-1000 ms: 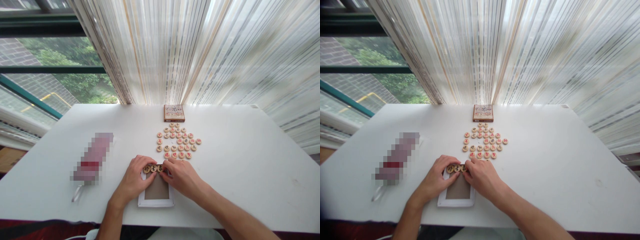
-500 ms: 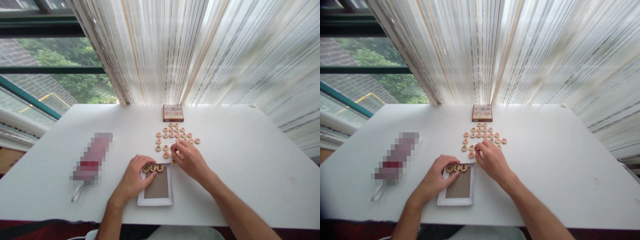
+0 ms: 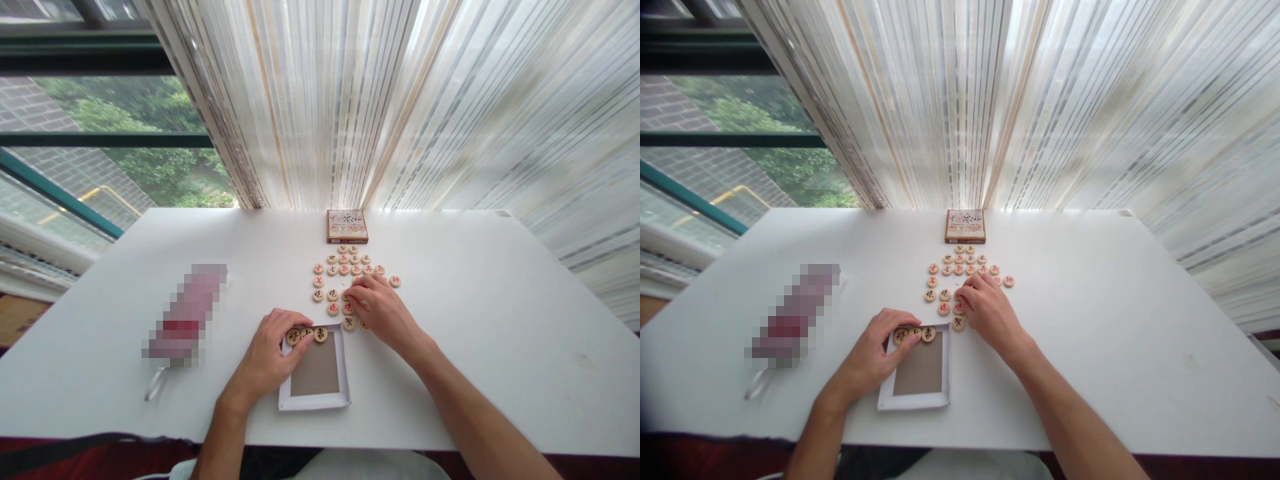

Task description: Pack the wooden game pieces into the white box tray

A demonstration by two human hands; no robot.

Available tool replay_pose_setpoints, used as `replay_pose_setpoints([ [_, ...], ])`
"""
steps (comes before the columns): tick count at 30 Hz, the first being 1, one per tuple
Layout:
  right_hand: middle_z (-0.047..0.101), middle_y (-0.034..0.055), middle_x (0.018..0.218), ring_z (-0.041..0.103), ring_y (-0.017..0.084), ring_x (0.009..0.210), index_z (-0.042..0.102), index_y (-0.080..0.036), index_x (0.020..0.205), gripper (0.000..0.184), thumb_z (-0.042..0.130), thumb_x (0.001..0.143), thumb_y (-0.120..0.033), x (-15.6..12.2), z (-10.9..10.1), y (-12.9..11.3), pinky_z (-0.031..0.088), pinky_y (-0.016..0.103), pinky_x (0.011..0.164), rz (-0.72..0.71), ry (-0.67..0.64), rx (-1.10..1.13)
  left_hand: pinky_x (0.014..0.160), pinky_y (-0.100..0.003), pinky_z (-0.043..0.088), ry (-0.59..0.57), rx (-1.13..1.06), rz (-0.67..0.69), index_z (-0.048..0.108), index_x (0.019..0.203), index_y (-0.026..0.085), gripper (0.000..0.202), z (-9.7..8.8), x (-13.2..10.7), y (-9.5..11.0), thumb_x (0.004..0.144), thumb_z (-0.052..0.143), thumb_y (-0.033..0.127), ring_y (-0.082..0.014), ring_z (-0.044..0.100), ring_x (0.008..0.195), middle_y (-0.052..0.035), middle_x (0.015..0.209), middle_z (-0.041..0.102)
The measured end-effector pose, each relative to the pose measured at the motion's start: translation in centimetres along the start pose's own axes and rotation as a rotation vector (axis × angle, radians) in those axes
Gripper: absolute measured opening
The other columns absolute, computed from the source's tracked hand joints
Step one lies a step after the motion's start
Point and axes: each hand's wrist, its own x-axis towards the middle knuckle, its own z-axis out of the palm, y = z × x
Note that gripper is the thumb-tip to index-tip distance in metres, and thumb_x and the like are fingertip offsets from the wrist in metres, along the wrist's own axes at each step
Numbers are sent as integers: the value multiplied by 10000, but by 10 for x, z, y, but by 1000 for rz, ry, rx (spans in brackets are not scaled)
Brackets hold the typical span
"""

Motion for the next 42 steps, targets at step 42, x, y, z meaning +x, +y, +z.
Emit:
replay_pose_setpoints([
  [42, 734, 43, 813, 547, 239, 868, 729, -202, 904, 61, 671, 890, -214, 12, 9, -1, 448, 326, 788, 112, 103, -1, 944, -389, 415, -24, -16, 18, 667, 1071, 257, 233, 1, 1, -7, 1006, 452, 320, -219, 578, 1060, -32, 1087, 693],
])
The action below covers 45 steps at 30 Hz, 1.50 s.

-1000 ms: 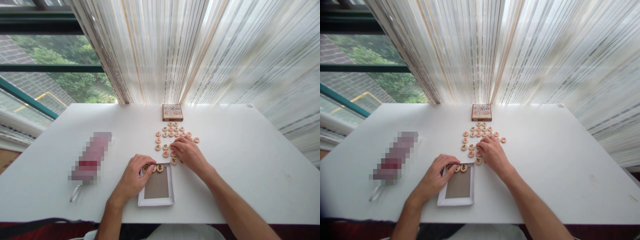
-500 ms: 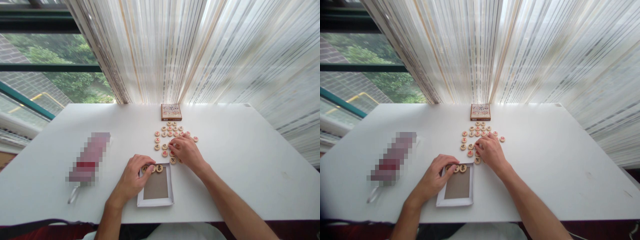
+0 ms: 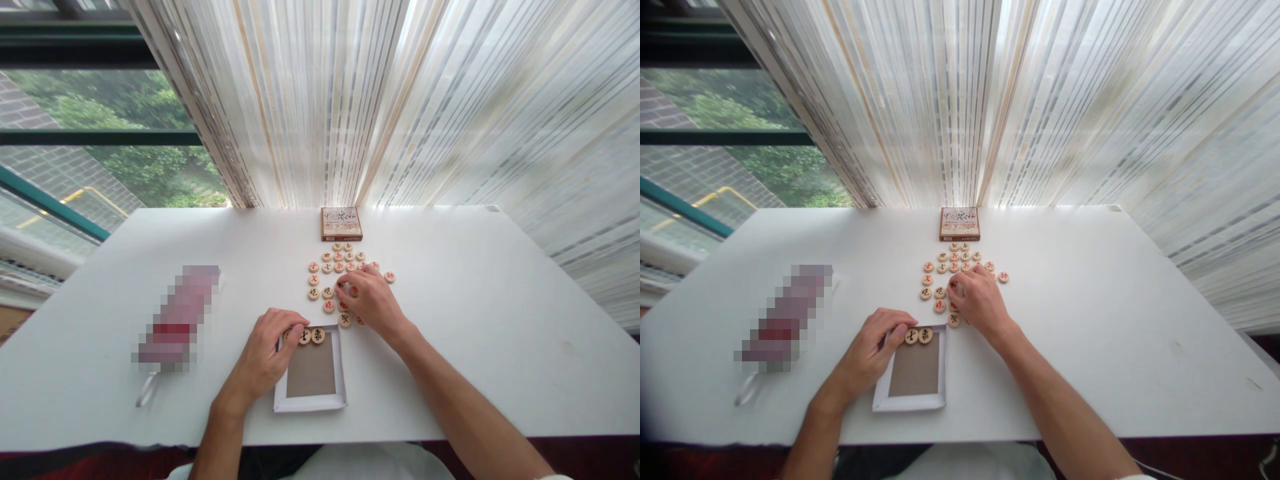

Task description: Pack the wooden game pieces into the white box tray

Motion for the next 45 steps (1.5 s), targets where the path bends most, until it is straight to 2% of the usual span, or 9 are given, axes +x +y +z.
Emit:
replay_pose_setpoints([
  [6, 717, 60, 961, 618, 219, 919, 699, -217, 973, 104, 629, 902, -187, -1, -5, -3, 496, 338, 846, -60, 141, 108, 950, -380, 424, 16, -33, -12, 669, 1058, 253, 204, 0, -1, 0, 984, 509, 355, -220, 580, 1053, -32, 1073, 690],
  [11, 695, 50, 993, 668, 176, 856, 665, -232, 1063, 176, 624, 899, -183, -6, -2, -8, 551, 293, 742, -129, 173, 292, 984, -358, 442, 82, -155, -72, 657, 1101, 232, 253, -4, 0, 0, 998, 470, 367, -214, 575, 1103, -56, 1128, 662],
  [15, 690, 50, 1012, 673, 159, 795, 653, -246, 1106, 229, 624, 894, -164, -9, -2, -10, 572, 286, 684, -174, 186, 369, 953, -348, 460, 121, -149, -82, 655, 1125, 235, 250, -14, 16, 16, 985, 499, 374, -214, 586, 1101, -59, 1145, 663],
  [21, 667, 55, 1008, 659, 159, 790, 631, -247, 1122, 258, 635, 887, -140, -7, -7, -12, 590, 325, 747, -228, 301, 400, 834, -314, 526, 13, -306, -49, 664, 1078, 205, 283, -21, 70, 48, 941, 570, 434, -203, 682, 936, -57, 1016, 728],
  [24, 658, 67, 1026, 654, 164, 822, 629, -238, 1068, 207, 639, 891, -131, -7, -7, -11, 591, 327, 761, -241, 328, 399, 734, -292, 554, -111, -475, -59, 655, 989, 167, 306, -17, 94, 48, 885, 646, 455, -199, 708, 829, -63, 907, 737],
  [28, 650, 76, 1049, 651, 174, 849, 611, -242, 1053, 180, 641, 904, -146, -8, -6, -9, 590, 341, 778, -232, 335, 397, 715, -283, 563, -219, -622, -74, 641, 957, 153, 303, -12, 108, 37, 845, 707, 427, -195, 706, 835, -71, 903, 731],
  [35, 641, 82, 1072, 642, 208, 1010, 587, -238, 1045, 173, 624, 911, -136, -11, -1, -13, 565, 359, 846, -291, 231, 401, 766, -290, 556, -212, -613, -57, 661, 979, 150, 247, -15, 96, 24, 891, 667, 381, -156, 675, 789, -41, 870, 685],
  [40, 632, 81, 1065, 660, 190, 947, 577, -223, 948, 115, 625, 899, -131, -15, 3, -18, 563, 323, 802, -277, 191, 418, 821, -320, 550, -222, -616, -32, 636, 1085, 158, 285, -13, 79, 17, 882, 685, 351, -179, 671, 862, -66, 963, 689],
  [45, 624, 75, 1037, 653, 194, 951, 577, -230, 950, 113, 638, 903, -148, -16, 6, -17, 557, 325, 817, -260, 186, 420, 828, -321, 536, -228, -624, -39, 607, 1180, 187, 323, -12, 70, 15, 898, 667, 332, -174, 671, 853, -60, 972, 701],
])
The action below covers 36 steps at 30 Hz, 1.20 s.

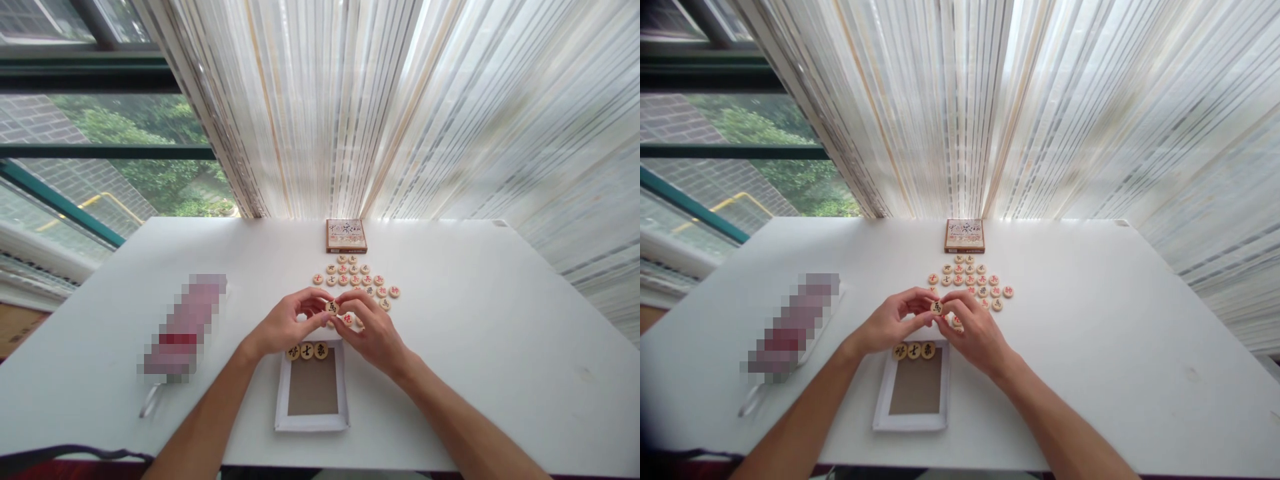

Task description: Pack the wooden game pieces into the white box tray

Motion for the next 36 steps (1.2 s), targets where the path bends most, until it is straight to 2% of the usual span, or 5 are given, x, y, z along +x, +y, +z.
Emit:
replay_pose_setpoints([
  [8, 626, 76, 1069, 639, 197, 1003, 581, -238, 995, 161, 610, 898, -113, 0, 0, 1, 553, 349, 852, 15, 2, 34, 770, -288, 508, 47, 50, 18, 600, 1148, 186, 272, -3, -1, 1, 913, 648, 315, -169, 658, 859, -55, 959, 694],
  [22, 665, 68, 1034, 651, 196, 987, 577, -247, 1015, 171, 609, 909, -116, 3, -1, -2, 558, 348, 833, 14, 20, 53, 761, -277, 495, 98, 132, 66, 631, 1130, 189, 280, -2, -1, -3, 890, 674, 325, -166, 644, 885, -71, 1029, 700],
  [26, 670, 71, 1039, 648, 201, 997, 577, -243, 1078, 212, 617, 905, -128, 2, -1, -1, 555, 363, 857, 26, 12, 61, 761, -275, 495, 105, 146, 75, 638, 1124, 190, 277, -2, -1, -2, 886, 678, 327, -161, 647, 867, -65, 1021, 705],
  [30, 693, 59, 988, 668, 194, 899, 580, -240, 1127, 232, 611, 912, -157, 1, -2, -1, 567, 357, 798, 66, -4, 66, 763, -280, 496, 100, 155, 74, 640, 1130, 191, 281, -2, -1, -2, 890, 670, 333, -166, 652, 864, -64, 1003, 716],
  [36, 701, 47, 930, 687, 177, 824, 619, -224, 1065, 165, 634, 905, -187, 3, -2, -4, 592, 338, 770, 221, 0, 221, 755, -286, 496, 114, 172, 60, 647, 1144, 204, 298, -1, 0, -1, 886, 673, 350, -174, 661, 866, -58, 988, 727],
])
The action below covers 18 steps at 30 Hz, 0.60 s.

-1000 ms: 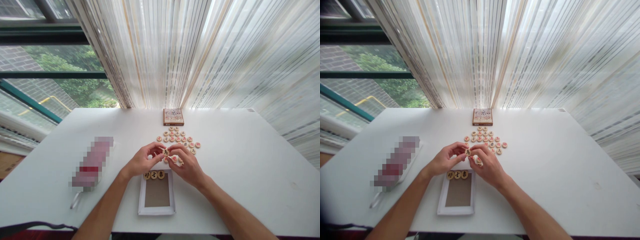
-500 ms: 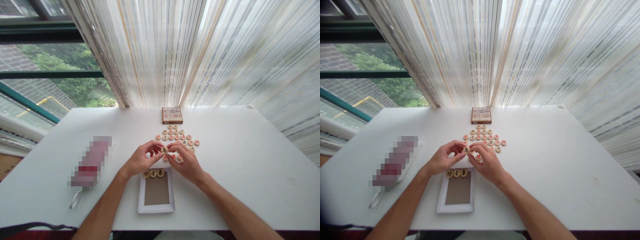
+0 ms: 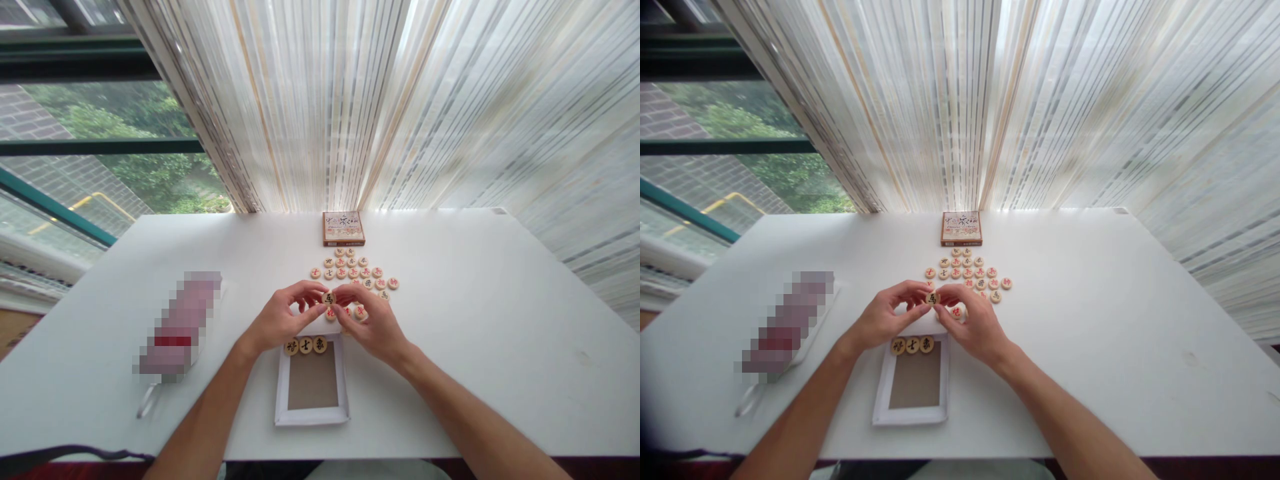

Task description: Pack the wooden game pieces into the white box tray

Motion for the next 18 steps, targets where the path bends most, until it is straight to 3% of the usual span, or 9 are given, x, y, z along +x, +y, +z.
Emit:
replay_pose_setpoints([
  [5, 695, 51, 942, 699, 174, 838, 626, -215, 1076, 154, 629, 921, -215, 1, 0, -2, 609, 342, 796, 99, -21, 148, 748, -285, 499, 22, 0, 6, 646, 1139, 198, 312, 1, 0, -1, 874, 687, 358, -174, 670, 847, -56, 955, 736],
  [18, 687, 54, 965, 706, 179, 856, 632, -218, 1073, 171, 649, 917, -285, 3, 1, -5, 619, 353, 819, 168, -32, 258, 745, -275, 512, 26, -15, -5, 677, 1127, 204, 298, -1, 0, -2, 866, 703, 347, -181, 689, 867, -62, 1011, 745],
])
